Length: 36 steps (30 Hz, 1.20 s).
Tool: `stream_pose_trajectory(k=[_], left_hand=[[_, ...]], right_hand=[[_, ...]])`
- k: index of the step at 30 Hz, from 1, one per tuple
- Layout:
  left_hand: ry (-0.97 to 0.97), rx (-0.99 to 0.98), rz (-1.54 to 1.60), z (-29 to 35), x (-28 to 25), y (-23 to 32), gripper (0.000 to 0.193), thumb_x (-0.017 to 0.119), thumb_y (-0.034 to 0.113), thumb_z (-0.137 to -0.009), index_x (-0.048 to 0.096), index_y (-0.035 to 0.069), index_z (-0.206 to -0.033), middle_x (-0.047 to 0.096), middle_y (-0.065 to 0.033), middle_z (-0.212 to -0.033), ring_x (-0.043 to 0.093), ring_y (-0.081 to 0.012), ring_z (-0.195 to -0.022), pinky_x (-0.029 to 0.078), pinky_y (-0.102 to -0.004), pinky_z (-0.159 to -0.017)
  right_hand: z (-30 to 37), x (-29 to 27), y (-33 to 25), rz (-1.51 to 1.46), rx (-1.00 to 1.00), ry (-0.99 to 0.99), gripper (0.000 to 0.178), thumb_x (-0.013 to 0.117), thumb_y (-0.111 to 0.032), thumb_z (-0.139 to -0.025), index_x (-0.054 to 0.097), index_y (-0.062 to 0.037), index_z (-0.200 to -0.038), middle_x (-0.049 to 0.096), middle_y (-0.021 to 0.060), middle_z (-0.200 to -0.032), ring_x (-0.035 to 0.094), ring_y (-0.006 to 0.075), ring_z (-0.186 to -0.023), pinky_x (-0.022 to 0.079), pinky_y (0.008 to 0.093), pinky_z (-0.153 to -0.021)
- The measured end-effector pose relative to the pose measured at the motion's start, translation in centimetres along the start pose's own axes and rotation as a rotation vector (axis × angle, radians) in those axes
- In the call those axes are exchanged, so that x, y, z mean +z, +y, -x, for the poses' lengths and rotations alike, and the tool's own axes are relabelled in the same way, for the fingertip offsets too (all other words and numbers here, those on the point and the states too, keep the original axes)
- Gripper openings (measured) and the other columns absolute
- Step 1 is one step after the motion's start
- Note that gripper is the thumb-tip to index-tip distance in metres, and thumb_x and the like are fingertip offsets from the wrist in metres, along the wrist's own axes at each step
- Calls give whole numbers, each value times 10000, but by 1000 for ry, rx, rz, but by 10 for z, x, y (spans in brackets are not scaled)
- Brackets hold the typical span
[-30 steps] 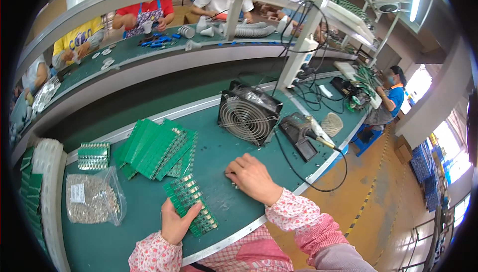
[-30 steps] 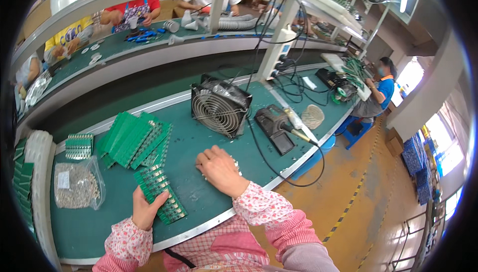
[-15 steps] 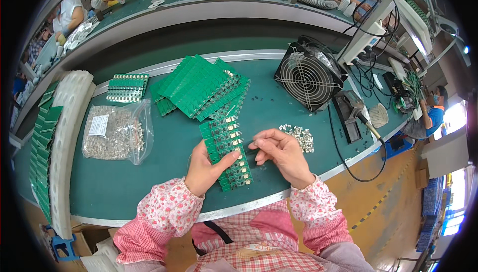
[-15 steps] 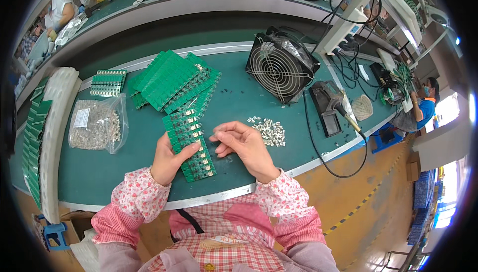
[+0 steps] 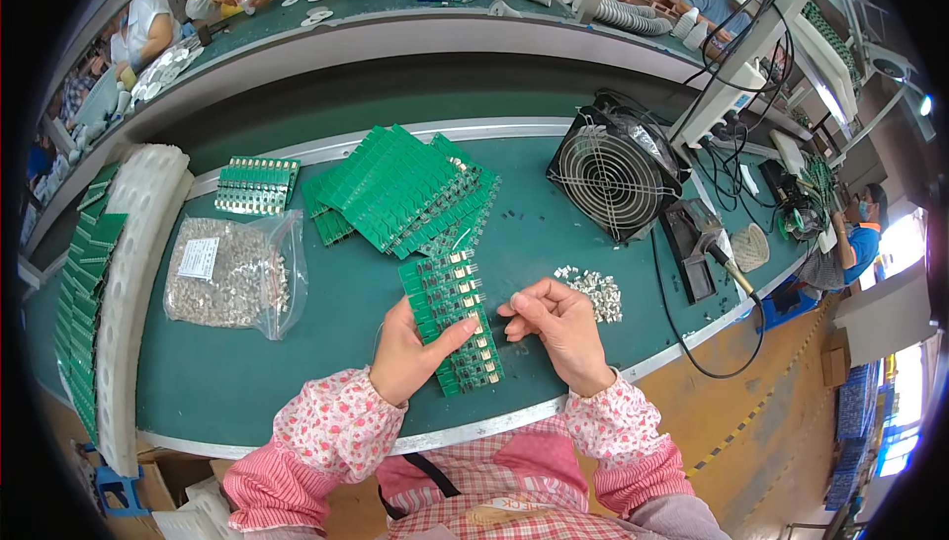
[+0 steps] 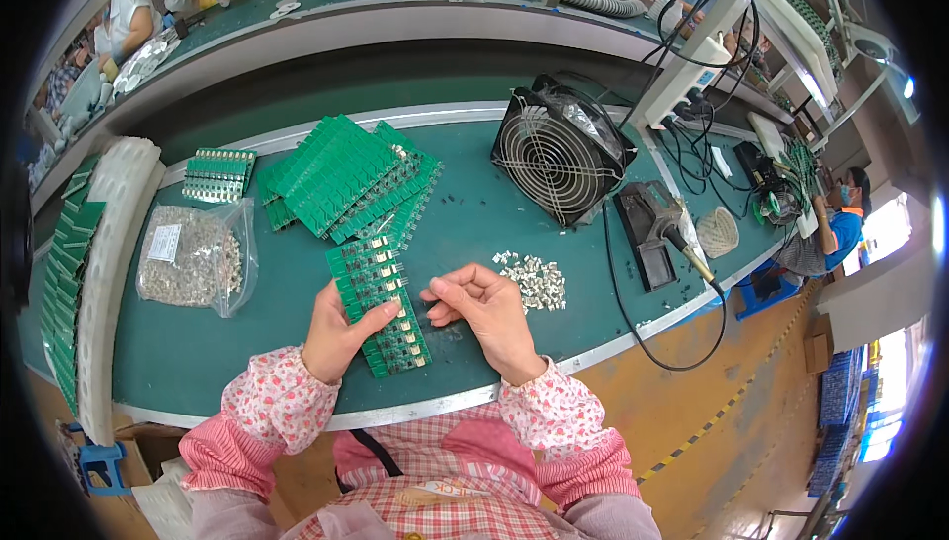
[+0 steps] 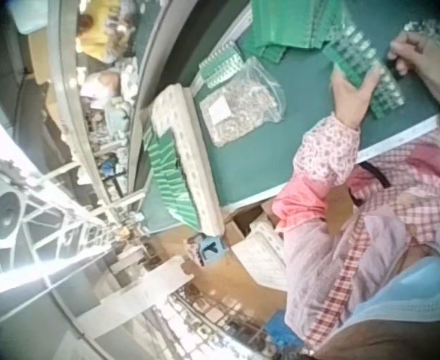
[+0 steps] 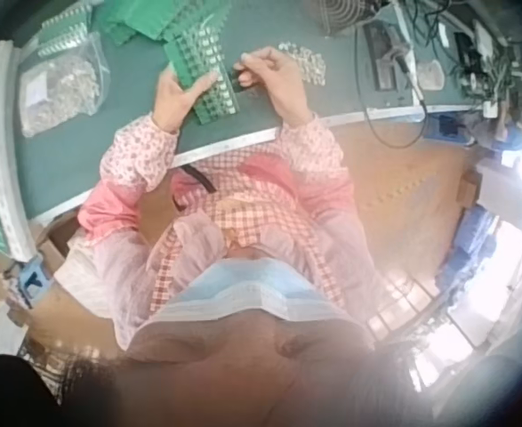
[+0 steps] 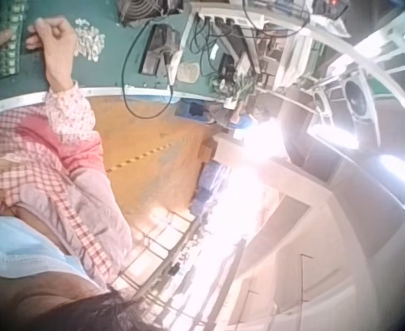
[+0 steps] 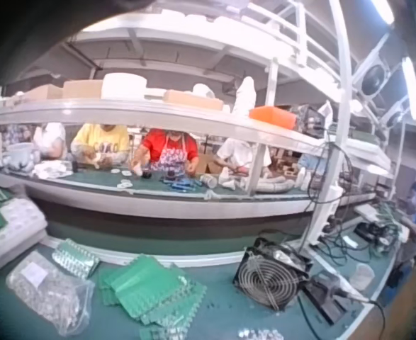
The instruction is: The person assembles small electronic components onto a green circuit board strip, soldering them in place with a soldering iron.
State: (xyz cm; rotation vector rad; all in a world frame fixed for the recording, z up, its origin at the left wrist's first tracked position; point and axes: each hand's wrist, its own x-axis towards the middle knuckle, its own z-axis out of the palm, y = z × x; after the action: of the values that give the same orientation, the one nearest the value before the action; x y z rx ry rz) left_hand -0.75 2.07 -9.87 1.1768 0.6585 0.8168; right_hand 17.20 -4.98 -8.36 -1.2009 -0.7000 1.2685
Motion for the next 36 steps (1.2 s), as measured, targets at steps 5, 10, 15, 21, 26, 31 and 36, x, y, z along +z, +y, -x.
stream_pose_trajectory(k=[5, 10, 15, 21, 26, 31, 36], left_hand=[[-12, -10, -9, 0, 0, 0, 279, 679, 44, -826, 547, -7, -1066, 640, -54, -977, 614, -100, -858, 511, -256, -749], [-15, 7, -33, -1, 1, 0, 293, 678, 36, -824, 544, -11, -1080, 640, -55, -982, 615, -105, -868, 511, -254, -751], [26, 54, -38, 2, 6, 2, 293, 681, 33, -821, 550, -12, -1078, 643, -56, -978, 612, -100, -863, 510, -253, -750], [53, 94, -96, 5, 8, 2, 274, 683, 25, -817, 565, -6, -1062, 648, -44, -953, 607, -86, -850, 504, -243, -741], [66, 89, -25, 5, 10, 2, 274, 686, 25, -815, 565, -6, -1059, 647, -42, -957, 605, -83, -849, 503, -241, -741], [61, 108, -45, 6, 11, 3, 271, 682, 23, -817, 562, -8, -1058, 646, -43, -958, 605, -84, -847, 504, -243, -740], [54, 98, -109, 8, 12, 6, 267, 672, 25, -809, 563, 0, -1051, 639, -36, -940, 601, -89, -835, 499, -252, -735]], right_hand=[[2, 7, 0, 32, -12, 56, 124, 616, -117, -888, 593, 4, -879, 650, 86, -864, 591, 94, -647, 504, 225, -625], [-2, 15, 11, -58, 9, 7, 110, 655, -130, -862, 630, -23, -858, 610, 36, -934, 558, 77, -765, 478, 210, -660], [0, 25, 14, -74, -10, 43, 154, 686, -166, -844, 628, -23, -845, 614, 13, -862, 538, 62, -725, 452, 213, -652], [2, 32, 20, -57, -132, 100, 151, 687, -144, -850, 604, -17, -849, 616, 16, -836, 553, 44, -743, 451, 189, -658], [3, 40, 21, -25, -149, 151, 136, 649, -124, -877, 559, -25, -852, 585, -17, -801, 505, 16, -699, 409, 161, -628], [4, 42, 25, 5, -200, 175, 139, 632, -120, -890, 534, -23, -871, 584, -9, -790, 517, 20, -713, 422, 169, -635], [5, 42, 32, 45, -227, 180, 175, 629, -129, -895, 508, -3, -892, 578, 16, -794, 519, 32, -716, 431, 181, -632]])
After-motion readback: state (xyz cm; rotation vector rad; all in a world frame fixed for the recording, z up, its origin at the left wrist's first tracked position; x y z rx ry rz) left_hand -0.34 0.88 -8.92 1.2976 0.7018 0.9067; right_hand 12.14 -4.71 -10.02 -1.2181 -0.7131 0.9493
